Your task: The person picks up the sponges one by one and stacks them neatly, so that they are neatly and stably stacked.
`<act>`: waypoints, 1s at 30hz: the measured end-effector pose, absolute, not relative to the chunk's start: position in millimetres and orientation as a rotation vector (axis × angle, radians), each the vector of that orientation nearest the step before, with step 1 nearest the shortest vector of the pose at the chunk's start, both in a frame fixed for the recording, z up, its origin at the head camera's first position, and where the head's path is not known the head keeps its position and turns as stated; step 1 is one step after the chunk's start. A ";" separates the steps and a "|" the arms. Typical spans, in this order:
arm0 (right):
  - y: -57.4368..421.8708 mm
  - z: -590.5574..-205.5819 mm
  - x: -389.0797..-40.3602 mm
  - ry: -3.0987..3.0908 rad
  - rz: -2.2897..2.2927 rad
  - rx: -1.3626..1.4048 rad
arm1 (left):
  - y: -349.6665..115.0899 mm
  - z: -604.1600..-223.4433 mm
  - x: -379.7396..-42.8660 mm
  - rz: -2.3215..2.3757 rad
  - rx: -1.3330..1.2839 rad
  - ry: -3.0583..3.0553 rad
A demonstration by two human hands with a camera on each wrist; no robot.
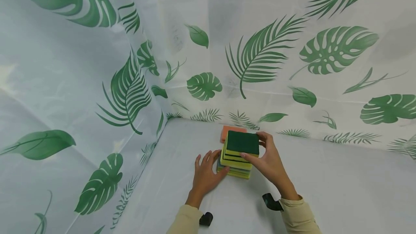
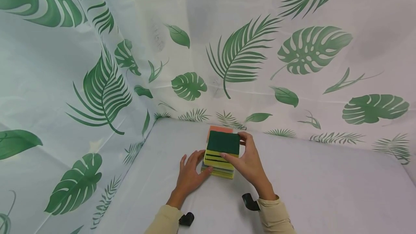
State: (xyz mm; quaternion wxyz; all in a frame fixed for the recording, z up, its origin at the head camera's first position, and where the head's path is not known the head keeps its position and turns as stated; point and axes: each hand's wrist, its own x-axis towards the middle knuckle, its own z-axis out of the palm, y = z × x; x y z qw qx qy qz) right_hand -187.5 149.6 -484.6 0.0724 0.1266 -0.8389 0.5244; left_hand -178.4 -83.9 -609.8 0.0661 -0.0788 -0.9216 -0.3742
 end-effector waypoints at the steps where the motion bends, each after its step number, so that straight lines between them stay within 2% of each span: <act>1: 149.2 -484.7 -187.4 -2.523 1.572 0.379 | -84.0 -609.8 -178.3 -1.130 -0.236 -2.782; 30: 146.7 -493.7 -188.4 -2.491 1.525 0.445 | -84.0 -607.7 -178.3 -1.127 -0.238 -2.795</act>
